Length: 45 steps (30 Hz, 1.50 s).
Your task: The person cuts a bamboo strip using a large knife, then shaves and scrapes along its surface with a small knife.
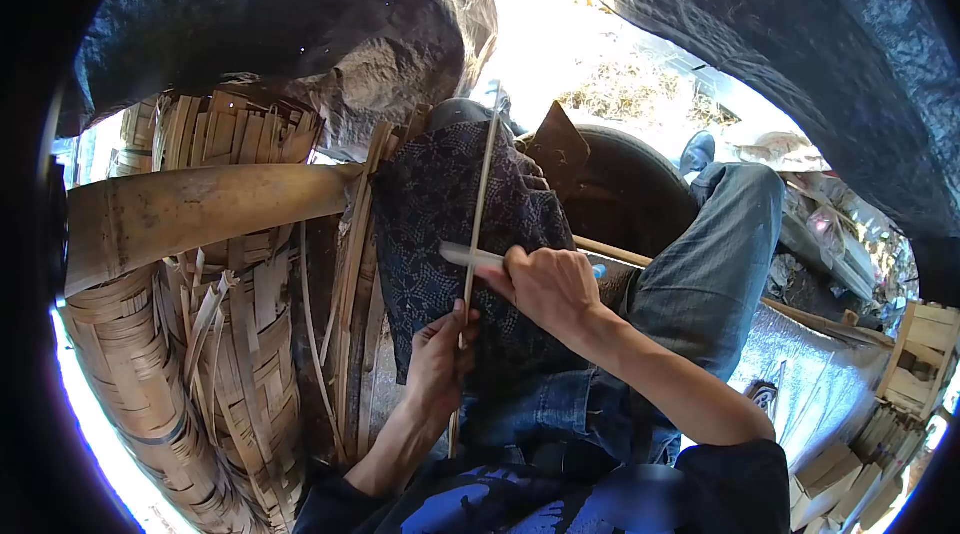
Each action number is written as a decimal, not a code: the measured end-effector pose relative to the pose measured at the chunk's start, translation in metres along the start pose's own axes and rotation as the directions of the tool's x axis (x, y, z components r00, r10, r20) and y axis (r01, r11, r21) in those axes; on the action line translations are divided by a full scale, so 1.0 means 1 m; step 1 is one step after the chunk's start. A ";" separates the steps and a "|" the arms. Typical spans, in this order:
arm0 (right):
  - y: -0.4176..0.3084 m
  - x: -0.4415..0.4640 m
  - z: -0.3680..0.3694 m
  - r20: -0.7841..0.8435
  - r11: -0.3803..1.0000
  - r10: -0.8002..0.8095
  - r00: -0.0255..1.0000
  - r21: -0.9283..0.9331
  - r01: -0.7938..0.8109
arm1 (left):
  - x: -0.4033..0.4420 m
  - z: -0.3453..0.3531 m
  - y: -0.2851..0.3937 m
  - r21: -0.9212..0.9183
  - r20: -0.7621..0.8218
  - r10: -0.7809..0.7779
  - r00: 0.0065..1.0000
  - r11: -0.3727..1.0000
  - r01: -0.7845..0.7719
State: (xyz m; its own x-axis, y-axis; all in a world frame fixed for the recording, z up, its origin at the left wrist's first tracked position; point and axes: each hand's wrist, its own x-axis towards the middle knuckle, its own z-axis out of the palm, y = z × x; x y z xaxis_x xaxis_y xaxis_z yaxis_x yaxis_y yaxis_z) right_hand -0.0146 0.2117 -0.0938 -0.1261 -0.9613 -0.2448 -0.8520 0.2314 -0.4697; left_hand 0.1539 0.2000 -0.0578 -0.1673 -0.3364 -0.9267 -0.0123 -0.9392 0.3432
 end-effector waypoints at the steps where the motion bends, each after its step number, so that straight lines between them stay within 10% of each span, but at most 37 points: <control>1: 0.001 0.001 0.001 -0.063 0.998 0.053 0.997 -0.038 -0.055 | 0.000 0.001 -0.003 0.013 -0.020 0.033 0.999 0.999 -0.033; 13: 0.036 0.081 -0.010 -0.268 0.988 0.016 0.963 -0.146 -0.058 | 0.000 0.004 -0.001 0.021 -0.052 0.046 0.998 0.999 -0.045; 17: 0.061 0.108 0.004 -0.326 0.962 -0.211 0.921 -0.238 0.136 | 0.000 0.002 0.001 -0.025 -0.033 0.051 0.998 0.998 -0.052; 26: 0.128 0.198 -0.018 -0.442 0.969 -0.052 0.896 -0.241 -0.062 | -0.003 0.001 0.012 -0.031 -0.008 -0.010 1.000 0.999 0.010; 29: 0.125 0.196 -0.034 -0.375 0.979 0.127 0.918 -0.099 -0.176 | -0.003 -0.003 0.019 -0.077 0.097 -0.025 0.995 0.996 0.033; 33: 0.082 0.139 -0.057 -0.133 0.916 0.344 0.930 0.267 -0.300 | -0.003 0.006 0.022 0.212 0.171 0.276 0.946 0.927 -0.309; 35: 0.081 0.109 -0.034 -0.314 0.920 0.304 0.900 0.340 -0.192 | -0.001 0.009 0.023 0.322 0.192 0.347 0.918 0.862 -0.392; 41: 0.034 0.033 -0.033 -0.091 0.855 0.186 0.978 0.505 -0.116 | -0.001 0.013 0.037 0.501 0.202 0.263 0.943 0.800 -0.330; 45: 0.027 0.026 -0.024 -0.095 0.872 -0.083 0.992 0.474 0.119 | 0.016 -0.010 0.037 0.152 0.460 0.041 0.887 0.981 -0.124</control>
State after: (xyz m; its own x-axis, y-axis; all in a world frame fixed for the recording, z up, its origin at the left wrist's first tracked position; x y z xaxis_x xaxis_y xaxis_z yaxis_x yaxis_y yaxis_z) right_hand -0.0534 0.1891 -0.0922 -0.1025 -0.9871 -0.1231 -0.5172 0.1586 -0.8410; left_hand 0.1608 0.1595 -0.0616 -0.6026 -0.3049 -0.7375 -0.1410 -0.8690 0.4743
